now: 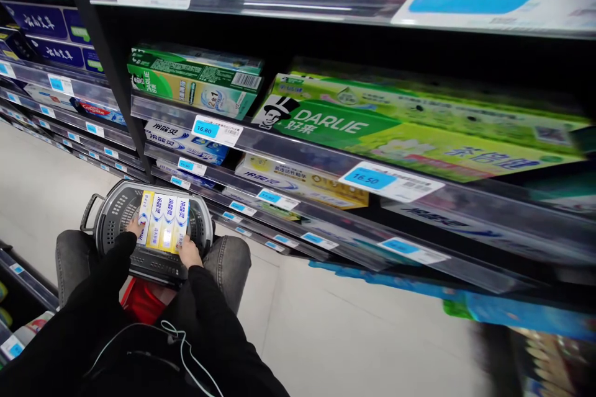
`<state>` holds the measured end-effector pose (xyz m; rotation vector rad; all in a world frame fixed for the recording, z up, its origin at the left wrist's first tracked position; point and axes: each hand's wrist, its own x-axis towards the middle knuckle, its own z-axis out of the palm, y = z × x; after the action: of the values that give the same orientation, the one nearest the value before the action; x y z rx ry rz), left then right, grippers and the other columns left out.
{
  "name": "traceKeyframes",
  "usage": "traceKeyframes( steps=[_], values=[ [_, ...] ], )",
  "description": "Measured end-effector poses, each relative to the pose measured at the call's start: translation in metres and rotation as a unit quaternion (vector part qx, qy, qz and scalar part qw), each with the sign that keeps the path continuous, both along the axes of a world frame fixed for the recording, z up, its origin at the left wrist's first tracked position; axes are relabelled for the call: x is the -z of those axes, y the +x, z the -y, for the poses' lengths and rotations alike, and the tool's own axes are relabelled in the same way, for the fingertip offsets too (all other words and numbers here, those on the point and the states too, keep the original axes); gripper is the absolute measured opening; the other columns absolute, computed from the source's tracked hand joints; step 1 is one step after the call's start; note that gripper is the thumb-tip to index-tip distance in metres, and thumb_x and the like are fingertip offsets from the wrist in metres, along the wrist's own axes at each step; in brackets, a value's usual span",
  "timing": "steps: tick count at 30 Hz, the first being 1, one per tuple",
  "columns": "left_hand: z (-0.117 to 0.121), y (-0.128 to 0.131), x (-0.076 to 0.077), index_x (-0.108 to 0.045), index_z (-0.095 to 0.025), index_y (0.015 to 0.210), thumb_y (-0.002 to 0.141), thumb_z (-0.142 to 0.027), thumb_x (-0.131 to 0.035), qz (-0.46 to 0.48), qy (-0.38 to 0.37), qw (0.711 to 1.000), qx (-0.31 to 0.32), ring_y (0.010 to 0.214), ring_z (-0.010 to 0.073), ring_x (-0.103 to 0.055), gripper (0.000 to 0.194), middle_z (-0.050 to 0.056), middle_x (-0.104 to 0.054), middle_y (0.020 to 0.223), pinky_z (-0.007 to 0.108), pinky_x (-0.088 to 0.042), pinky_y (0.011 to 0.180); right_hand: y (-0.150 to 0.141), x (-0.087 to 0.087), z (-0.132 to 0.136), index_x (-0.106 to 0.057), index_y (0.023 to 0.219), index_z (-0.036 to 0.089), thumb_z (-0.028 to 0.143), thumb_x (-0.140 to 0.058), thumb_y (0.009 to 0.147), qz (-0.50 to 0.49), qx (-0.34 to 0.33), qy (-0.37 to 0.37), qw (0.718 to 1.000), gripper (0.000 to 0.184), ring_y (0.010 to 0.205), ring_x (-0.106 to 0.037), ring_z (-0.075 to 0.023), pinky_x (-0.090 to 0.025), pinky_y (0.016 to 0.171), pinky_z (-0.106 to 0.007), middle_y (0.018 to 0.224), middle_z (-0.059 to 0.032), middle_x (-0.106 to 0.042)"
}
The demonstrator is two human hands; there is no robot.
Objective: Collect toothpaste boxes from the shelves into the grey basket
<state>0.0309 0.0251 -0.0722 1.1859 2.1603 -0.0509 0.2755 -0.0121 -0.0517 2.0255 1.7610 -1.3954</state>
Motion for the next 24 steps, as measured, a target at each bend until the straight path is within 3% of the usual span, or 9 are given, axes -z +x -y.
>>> traceKeyframes(
  steps=[5,15,24],
  values=[
    [-0.010,0.008,-0.003,-0.050,-0.018,0.132,0.093,-0.036,-0.056,-0.010,-0.011,1.000,0.002,0.118,0.0276,-0.054,0.044,0.013,-0.051,0.136,0.051,-0.047,0.099,0.000,-0.002,0.001,-0.045,0.124,0.009,0.027,-0.057,0.089,-0.002,0.001,-0.013,1.000,0.041,0.105,-0.066,-0.0280,-0.048,0.086,-0.033,0.117,-0.0212,-0.064],
    [-0.006,0.011,-0.009,-0.053,-0.018,0.129,0.092,-0.036,-0.057,-0.015,-0.020,0.999,0.022,0.115,0.0260,-0.057,0.041,0.012,-0.054,0.132,0.050,-0.048,0.097,-0.003,-0.003,0.001,-0.046,0.120,0.005,0.023,-0.074,0.075,-0.009,-0.004,-0.011,1.000,0.056,0.107,-0.065,-0.0314,-0.049,0.087,-0.033,0.116,-0.0230,-0.064],
    [-0.001,0.011,-0.008,-0.054,-0.016,0.127,0.092,-0.036,-0.058,-0.038,-0.021,0.999,0.025,0.111,0.0251,-0.059,0.040,0.012,-0.057,0.127,0.048,-0.050,0.094,-0.003,-0.006,0.001,-0.036,0.137,0.001,0.022,-0.073,0.077,-0.016,-0.015,0.003,1.000,0.073,0.110,-0.064,-0.0325,-0.048,0.090,-0.034,0.120,-0.0264,-0.061]
  ],
)
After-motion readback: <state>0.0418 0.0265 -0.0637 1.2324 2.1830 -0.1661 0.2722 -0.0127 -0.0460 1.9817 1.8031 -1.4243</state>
